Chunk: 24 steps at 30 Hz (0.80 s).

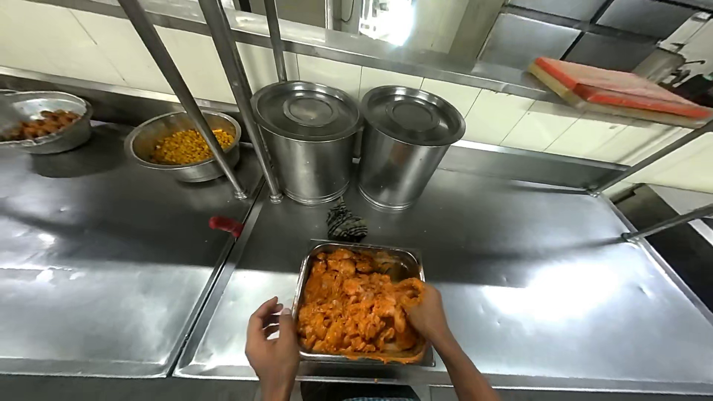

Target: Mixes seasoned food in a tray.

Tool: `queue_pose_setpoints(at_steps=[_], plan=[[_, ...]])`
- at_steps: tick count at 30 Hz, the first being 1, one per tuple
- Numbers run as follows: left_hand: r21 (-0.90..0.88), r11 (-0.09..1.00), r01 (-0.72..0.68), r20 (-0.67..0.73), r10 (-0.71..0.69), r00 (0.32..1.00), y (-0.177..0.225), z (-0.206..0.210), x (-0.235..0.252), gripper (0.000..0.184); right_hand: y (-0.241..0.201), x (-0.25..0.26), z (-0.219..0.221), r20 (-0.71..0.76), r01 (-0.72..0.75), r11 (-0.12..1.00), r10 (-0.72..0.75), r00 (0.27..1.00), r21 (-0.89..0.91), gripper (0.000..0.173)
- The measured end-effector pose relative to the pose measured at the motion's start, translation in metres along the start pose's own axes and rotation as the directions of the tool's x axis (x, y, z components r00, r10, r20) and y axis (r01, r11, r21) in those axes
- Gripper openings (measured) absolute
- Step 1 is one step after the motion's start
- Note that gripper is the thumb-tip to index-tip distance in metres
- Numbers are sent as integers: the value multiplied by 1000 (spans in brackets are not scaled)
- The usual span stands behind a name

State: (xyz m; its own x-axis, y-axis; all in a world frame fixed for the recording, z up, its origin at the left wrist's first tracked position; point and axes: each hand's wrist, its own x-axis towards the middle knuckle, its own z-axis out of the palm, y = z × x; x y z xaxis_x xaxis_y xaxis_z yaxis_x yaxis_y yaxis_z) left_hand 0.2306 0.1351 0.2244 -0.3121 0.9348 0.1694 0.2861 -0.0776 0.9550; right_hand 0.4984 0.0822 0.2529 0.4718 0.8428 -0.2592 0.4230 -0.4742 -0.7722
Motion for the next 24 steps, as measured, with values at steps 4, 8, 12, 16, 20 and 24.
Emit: queue_pose_setpoints(at_steps=[4, 8, 12, 16, 20, 24], plan=[[-185, 955, -231, 242, 272, 931, 36, 17, -16, 23, -2, 7, 4, 32, -15, 1000, 14, 999, 19, 26], [-228, 957, -179, 398, 260, 880, 51, 38, -23, 20, -13, 12, 3, 234, -105, 885, 232, 944, -453, 57], [-154, 987, -50, 493, 121, 862, 50, 45, -23, 20, -17, 14, 19, 285, -84, 836, 276, 918, -542, 72], [-128, 992, 0, 542, 70, 837, 53, 47, -15, 18, -13, 31, 26, 237, -100, 776, 309, 921, -623, 66], [-125, 991, 42, 571, 38, 820, 60, 51, -6, 18, -10, 44, 22, 292, -47, 805, 269, 918, -592, 40], [-116, 991, 61, 618, 24, 786, 71, 52, 5, 20, -9, 31, 6, 223, 40, 920, 53, 973, -390, 46]])
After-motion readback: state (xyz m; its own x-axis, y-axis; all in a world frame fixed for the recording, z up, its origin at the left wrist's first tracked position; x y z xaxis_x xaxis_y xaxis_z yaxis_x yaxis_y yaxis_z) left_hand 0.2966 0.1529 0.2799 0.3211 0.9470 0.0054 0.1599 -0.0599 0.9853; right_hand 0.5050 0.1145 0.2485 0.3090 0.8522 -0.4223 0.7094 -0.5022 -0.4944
